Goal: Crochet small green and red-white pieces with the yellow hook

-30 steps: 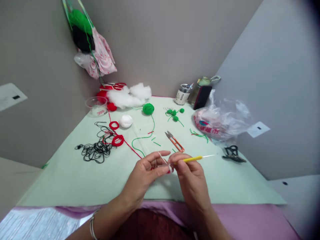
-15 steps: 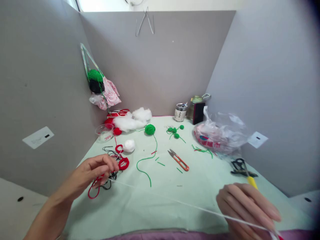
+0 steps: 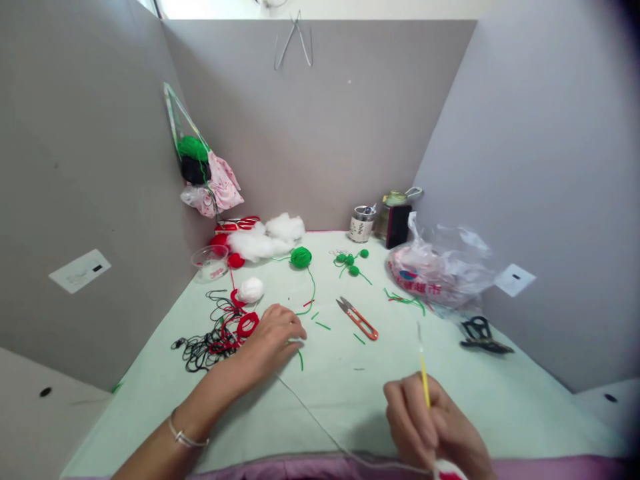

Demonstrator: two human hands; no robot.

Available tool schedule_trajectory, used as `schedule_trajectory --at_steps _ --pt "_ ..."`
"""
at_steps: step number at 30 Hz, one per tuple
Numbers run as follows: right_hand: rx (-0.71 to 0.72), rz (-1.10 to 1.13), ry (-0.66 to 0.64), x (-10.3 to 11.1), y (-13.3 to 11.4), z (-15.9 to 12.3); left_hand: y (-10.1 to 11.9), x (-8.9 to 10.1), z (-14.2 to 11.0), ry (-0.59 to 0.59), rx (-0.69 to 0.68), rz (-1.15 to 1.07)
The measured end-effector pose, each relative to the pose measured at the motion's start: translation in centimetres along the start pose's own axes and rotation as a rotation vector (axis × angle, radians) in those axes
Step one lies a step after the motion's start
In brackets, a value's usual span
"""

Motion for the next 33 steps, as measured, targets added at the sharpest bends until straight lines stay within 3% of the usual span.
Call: schedule_trajectory --at_steps 3,6,8,10,12,15,21,33 --pt "-0.080 -0.030 0.098 0.6 0.4 0.4 -0.2 -1.6 0.9 -0.051 -0.041 0.010" --pt "-0.160 -0.094 0.309 1.6 0.7 1.0 0.6 -1.2 1.0 -0.048 -0.068 0.033" --pt "-0.174 -0.153 0.507 2.4 0.8 1.2 2.3 -0.6 1.1 -0.037 -0.097 0.051" --pt "-0.221 -0.210 0.619 2.7 1.3 1.6 4.8 0.1 1.3 -0.034 -0.169 0.115" --pt "-0.258 -0.279 0.634 2.3 1.8 2.3 7.3 0.5 1.4 -0.034 -0.244 0.234" --pt "-0.243 -0.373 0.646 1.9 1.9 2.8 9.3 0.8 1.4 -0.030 -0.296 0.321" --pt "-0.244 -0.412 0.652 1.9 1.8 2.8 9.3 1.7 1.1 0.056 -0.247 0.278" --pt "-0.292 -0.397 0.590 1.5 3.3 3.7 9.4 2.6 0.9 0.111 -0.199 0.130"
Point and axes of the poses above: each hand's wrist, its own z-axis towards the middle knuckle, its own x-axis out of the back of the hand, y = z × x, the point moved 8 cm from there along z, towards the middle knuckle, and after that the axes turned 15 degrees about -x, right-handed, at the moved point
